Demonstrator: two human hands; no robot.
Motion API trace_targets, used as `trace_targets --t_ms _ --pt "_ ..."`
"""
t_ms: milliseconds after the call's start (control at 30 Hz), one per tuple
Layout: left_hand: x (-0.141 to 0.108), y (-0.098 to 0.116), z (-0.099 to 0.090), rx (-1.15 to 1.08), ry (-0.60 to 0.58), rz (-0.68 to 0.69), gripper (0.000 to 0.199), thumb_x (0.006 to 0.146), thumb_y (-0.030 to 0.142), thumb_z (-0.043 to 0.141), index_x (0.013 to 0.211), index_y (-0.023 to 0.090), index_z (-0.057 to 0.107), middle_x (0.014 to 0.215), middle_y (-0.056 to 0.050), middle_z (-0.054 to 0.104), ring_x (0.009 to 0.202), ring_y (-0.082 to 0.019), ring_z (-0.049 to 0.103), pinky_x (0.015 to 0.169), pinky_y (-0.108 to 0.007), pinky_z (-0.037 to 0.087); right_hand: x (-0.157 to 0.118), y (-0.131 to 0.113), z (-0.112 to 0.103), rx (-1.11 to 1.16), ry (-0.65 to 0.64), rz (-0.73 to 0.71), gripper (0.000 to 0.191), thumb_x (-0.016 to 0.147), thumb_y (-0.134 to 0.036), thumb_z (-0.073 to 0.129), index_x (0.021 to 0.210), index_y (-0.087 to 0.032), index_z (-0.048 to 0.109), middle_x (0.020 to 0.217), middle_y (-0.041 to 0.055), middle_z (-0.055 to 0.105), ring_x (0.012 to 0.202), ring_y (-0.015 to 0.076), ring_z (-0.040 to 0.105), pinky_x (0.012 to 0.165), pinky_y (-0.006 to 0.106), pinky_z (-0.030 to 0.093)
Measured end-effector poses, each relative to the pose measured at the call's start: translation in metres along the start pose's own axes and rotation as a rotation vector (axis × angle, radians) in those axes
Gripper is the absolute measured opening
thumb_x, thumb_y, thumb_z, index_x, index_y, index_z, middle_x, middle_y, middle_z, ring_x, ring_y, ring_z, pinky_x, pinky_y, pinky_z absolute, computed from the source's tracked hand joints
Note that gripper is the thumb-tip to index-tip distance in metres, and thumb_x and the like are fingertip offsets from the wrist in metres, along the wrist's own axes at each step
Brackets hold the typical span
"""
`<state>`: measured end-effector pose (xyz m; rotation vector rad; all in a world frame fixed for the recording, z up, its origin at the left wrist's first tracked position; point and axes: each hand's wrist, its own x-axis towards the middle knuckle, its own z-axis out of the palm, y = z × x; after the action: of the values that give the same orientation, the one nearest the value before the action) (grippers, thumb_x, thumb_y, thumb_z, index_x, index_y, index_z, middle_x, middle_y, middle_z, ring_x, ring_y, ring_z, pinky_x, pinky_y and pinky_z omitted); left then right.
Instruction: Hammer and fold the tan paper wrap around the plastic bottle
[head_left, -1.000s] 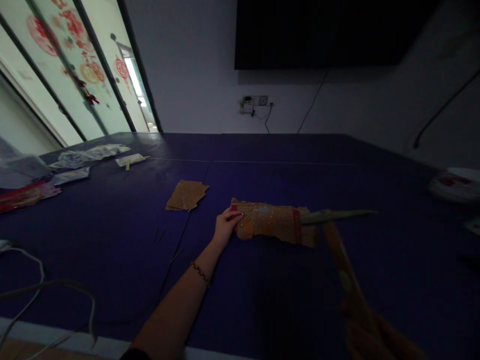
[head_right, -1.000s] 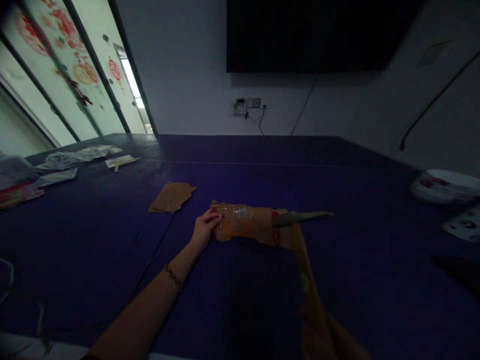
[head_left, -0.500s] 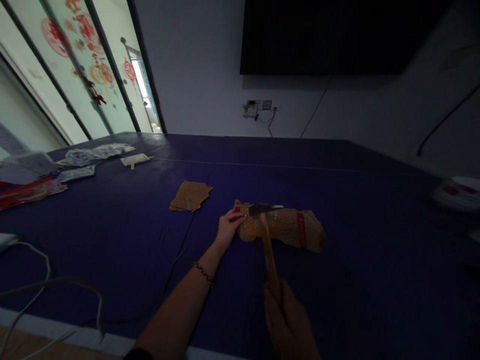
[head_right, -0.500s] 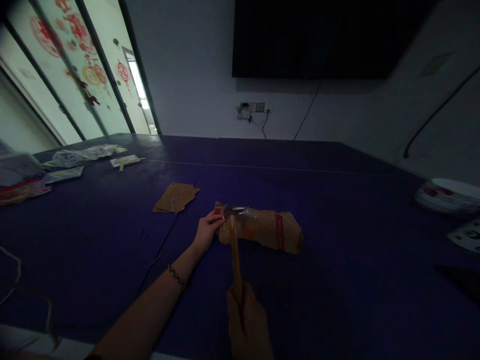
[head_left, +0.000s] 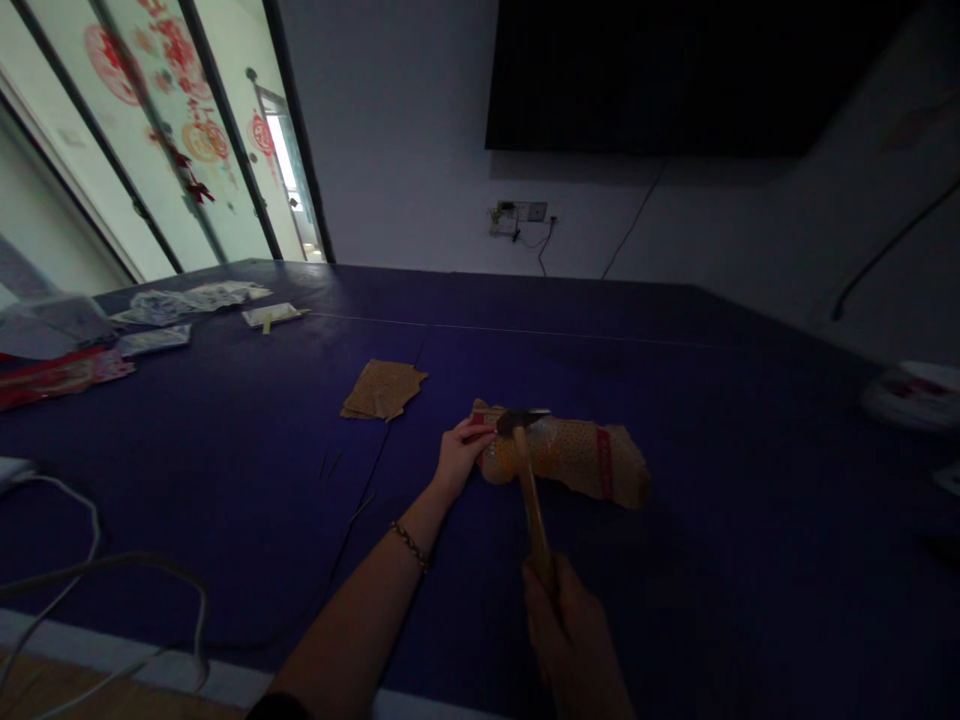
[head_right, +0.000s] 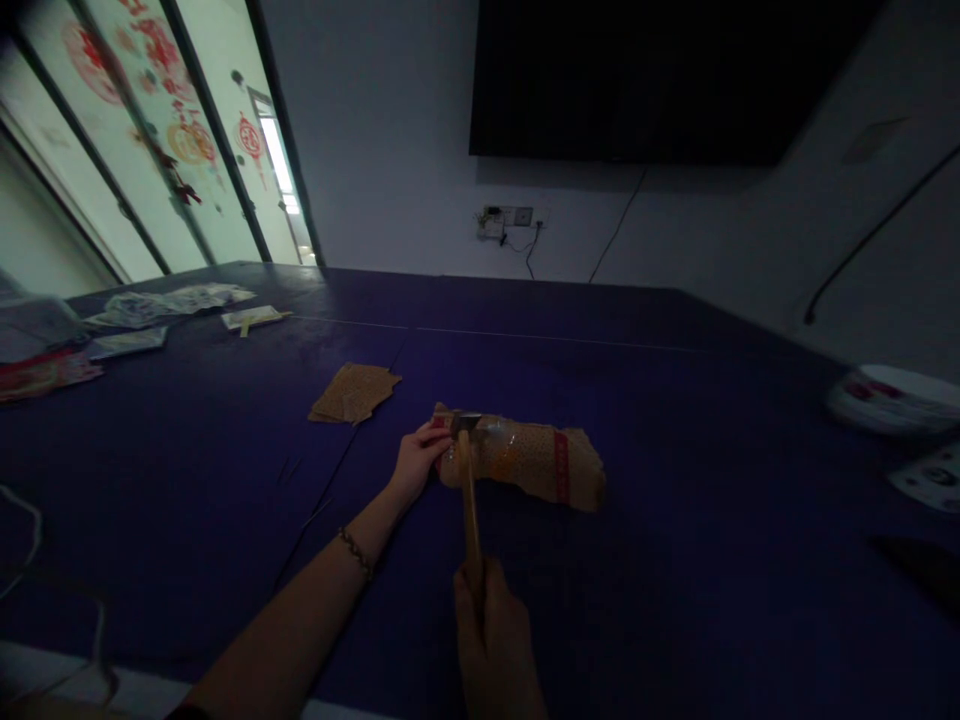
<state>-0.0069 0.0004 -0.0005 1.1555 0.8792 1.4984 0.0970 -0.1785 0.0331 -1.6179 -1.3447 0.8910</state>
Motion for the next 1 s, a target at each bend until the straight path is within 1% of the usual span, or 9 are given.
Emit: trace_targets --t_ms 100,200,300,467,567,700,800,900,1000 --pt "-0.001 0.001 0.0 -0.015 -0.014 0.014 0.01 0.055 0.018 0.067 0.064 0.017 0.07 0.09 -0.005 0.064 0.089 -0.02 0.057 0.083 -0.033 0.041 0.001 0.0 -0.001 -0.057 -0.009 -0.004 0.029 0.077 -0.044 0.04 0.075 -0.018 0.053 0.047 -0.0012 0.05 0.037 0.0119 0.045 0.035 0.021 0.033" --pt "-0.002 0.002 -0.001 -0.027 -0.021 0.019 0.01 0.055 0.017 0.066 0.064 0.016 0.07 0.091 -0.005 0.064 0.089 -0.02 0.056 0.083 -0.032 0.041 0.001 0.0 -0.001 -0.081 -0.029 -0.057 0.028 0.078 -0.042 0.039 0.075 -0.018 0.053 0.051 0.0002 0.053 0.04 0.0123 0.047 0.038 0.021 0.035" --pt "-0.002 0.002 -0.001 -0.013 -0.024 0.018 0.011 0.056 0.019 0.067 0.066 0.016 0.07 0.09 -0.006 0.064 0.089 -0.021 0.056 0.084 -0.033 0.04 -0.001 0.001 0.001 -0.096 0.016 -0.111 0.029 0.078 -0.043 0.039 0.077 -0.017 0.054 0.056 0.0021 0.056 0.045 0.0134 0.051 0.041 0.022 0.037" --pt "-0.002 0.001 0.0 -0.034 -0.003 0.006 0.012 0.056 0.02 0.067 0.067 0.017 0.07 0.089 -0.005 0.064 0.087 -0.02 0.057 0.082 -0.032 0.042 0.0 0.009 0.004 -0.076 0.005 -0.095 0.031 0.08 -0.042 0.038 0.077 -0.017 0.054 0.054 0.0024 0.056 0.045 0.0138 0.052 0.041 0.022 0.038" --pt "-0.002 0.0 0.0 -0.029 -0.015 -0.002 0.012 0.055 0.02 0.068 0.066 0.017 0.07 0.089 -0.005 0.064 0.087 -0.02 0.057 0.081 -0.032 0.042 0.001 0.012 0.004 -0.074 0.01 -0.099 0.029 0.08 -0.041 0.038 0.079 -0.016 0.054 0.056 0.0027 0.058 0.045 0.0134 0.052 0.041 0.021 0.038" --pt "-0.001 -0.002 -0.001 -0.026 -0.005 -0.006 0.011 0.055 0.019 0.067 0.065 0.016 0.07 0.09 -0.005 0.064 0.087 -0.02 0.057 0.082 -0.032 0.042 0.0 0.01 0.005 -0.091 0.031 -0.089 0.028 0.078 -0.041 0.04 0.076 -0.016 0.055 0.055 0.0029 0.057 0.045 0.0138 0.052 0.042 0.022 0.039" --pt "0.0 -0.003 -0.002 -0.021 0.019 -0.016 0.013 0.055 0.02 0.068 0.067 0.017 0.07 0.089 -0.005 0.064 0.086 -0.02 0.058 0.082 -0.033 0.042 -0.002 0.007 0.006 -0.071 0.015 -0.095 0.031 0.079 -0.041 0.039 0.082 -0.016 0.056 0.054 0.0024 0.056 0.045 0.0143 0.052 0.042 0.022 0.04" --pt "0.0 -0.003 -0.002 -0.015 -0.002 -0.011 0.014 0.054 0.021 0.069 0.067 0.017 0.071 0.088 -0.005 0.064 0.086 -0.02 0.057 0.082 -0.033 0.042 -0.002 0.005 0.007 -0.072 0.026 -0.1 0.033 0.079 -0.042 0.038 0.085 -0.015 0.055 0.057 0.0034 0.057 0.048 0.0144 0.053 0.045 0.022 0.041" --pt "0.0 -0.002 -0.002 -0.012 -0.006 -0.003 0.014 0.054 0.022 0.069 0.067 0.017 0.07 0.086 -0.005 0.064 0.086 -0.02 0.057 0.082 -0.033 0.042 -0.001 0.006 0.008 -0.065 0.017 -0.054 0.034 0.079 -0.044 0.037 0.081 -0.015 0.054 0.058 0.0036 0.056 0.046 0.0138 0.052 0.044 0.022 0.041"
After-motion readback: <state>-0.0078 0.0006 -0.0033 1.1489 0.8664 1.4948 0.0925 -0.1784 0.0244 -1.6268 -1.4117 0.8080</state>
